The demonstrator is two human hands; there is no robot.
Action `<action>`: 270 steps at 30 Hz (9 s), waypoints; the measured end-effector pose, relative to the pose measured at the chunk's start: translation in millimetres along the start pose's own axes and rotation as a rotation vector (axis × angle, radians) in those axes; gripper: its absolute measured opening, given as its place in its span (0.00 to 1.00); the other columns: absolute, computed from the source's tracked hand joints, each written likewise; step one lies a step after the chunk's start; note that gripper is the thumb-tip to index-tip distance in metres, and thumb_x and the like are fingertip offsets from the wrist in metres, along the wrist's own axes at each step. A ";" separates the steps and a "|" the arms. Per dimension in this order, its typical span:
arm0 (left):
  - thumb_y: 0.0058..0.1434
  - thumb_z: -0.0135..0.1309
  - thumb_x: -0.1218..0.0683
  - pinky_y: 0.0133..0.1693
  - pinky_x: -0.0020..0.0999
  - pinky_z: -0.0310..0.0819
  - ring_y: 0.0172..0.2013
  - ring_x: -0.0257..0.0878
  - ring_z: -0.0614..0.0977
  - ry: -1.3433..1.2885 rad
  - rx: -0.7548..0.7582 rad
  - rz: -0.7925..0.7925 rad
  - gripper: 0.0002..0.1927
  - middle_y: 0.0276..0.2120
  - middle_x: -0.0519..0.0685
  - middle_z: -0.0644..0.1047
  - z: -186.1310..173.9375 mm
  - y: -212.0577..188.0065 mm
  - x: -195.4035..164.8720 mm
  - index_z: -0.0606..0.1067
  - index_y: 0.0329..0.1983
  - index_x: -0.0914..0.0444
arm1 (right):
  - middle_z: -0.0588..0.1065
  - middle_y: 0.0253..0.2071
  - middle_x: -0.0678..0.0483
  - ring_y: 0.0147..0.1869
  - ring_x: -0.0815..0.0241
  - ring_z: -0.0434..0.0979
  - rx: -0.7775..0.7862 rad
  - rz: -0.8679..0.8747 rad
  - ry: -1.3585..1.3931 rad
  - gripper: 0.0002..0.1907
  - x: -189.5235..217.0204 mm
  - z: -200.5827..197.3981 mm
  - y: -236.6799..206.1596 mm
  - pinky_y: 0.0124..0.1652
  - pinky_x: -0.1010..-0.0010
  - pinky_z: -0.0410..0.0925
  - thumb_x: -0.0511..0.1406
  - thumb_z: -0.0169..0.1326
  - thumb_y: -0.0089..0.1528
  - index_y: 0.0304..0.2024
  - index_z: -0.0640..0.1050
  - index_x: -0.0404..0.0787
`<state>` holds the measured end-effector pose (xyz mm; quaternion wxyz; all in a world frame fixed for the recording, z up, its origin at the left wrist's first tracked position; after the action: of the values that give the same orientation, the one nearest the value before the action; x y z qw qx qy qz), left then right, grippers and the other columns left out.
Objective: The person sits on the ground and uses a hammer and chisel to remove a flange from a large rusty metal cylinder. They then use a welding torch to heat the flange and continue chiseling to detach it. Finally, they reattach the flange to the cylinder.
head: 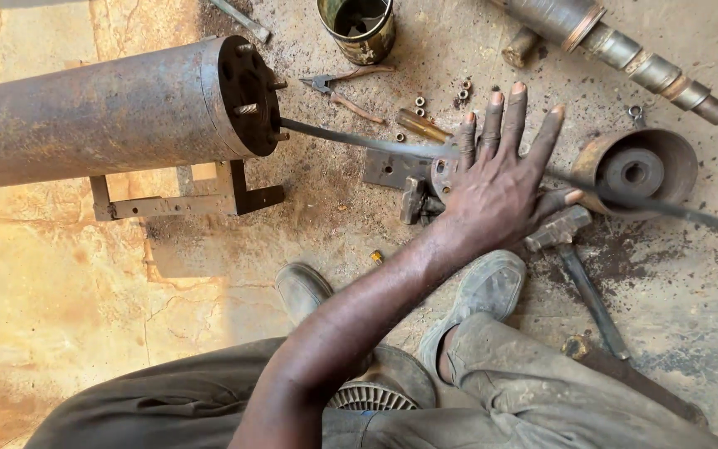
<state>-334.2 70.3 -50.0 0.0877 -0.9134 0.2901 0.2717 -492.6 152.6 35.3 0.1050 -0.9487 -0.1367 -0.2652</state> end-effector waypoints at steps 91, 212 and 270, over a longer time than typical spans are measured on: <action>0.68 0.52 0.39 0.29 0.50 0.68 0.25 0.53 0.77 -0.384 0.430 -0.008 0.23 0.20 0.53 0.73 -12.0 -206.2 71.2 0.71 0.27 0.62 | 0.77 0.25 0.54 0.25 0.57 0.78 0.349 -0.266 0.893 0.13 87.5 228.9 14.8 0.27 0.60 0.69 0.45 0.55 0.66 0.37 0.80 0.45; 0.70 0.48 0.42 0.18 0.41 0.73 0.15 0.41 0.78 0.315 0.752 -0.069 0.26 0.13 0.51 0.75 -18.2 -46.5 41.8 0.76 0.20 0.60 | 0.72 0.61 0.51 0.66 0.54 0.72 -1.001 0.664 1.867 0.33 -83.9 245.5 -75.5 0.68 0.58 0.66 0.37 0.61 0.59 0.66 0.69 0.36; 0.73 0.44 0.41 0.34 0.44 0.72 0.29 0.40 0.78 -0.298 0.036 0.215 0.23 0.27 0.49 0.79 -153.2 -72.5 -107.7 0.73 0.53 0.64 | 0.72 0.60 0.45 0.66 0.52 0.74 -0.857 -0.067 1.422 0.34 82.0 -105.3 -83.6 0.69 0.63 0.70 0.29 0.58 0.62 0.70 0.67 0.27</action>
<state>-297.7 132.8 137.4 0.1162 -0.8250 0.3749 0.4066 -501.5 219.4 177.6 -0.2119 -0.5082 0.0468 -0.8335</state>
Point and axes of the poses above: each hand's wrist, its own y-axis towards the middle knuckle, its own z-axis out of the palm, x = y × z, the point moved 8 cm from there along y, towards the middle knuckle
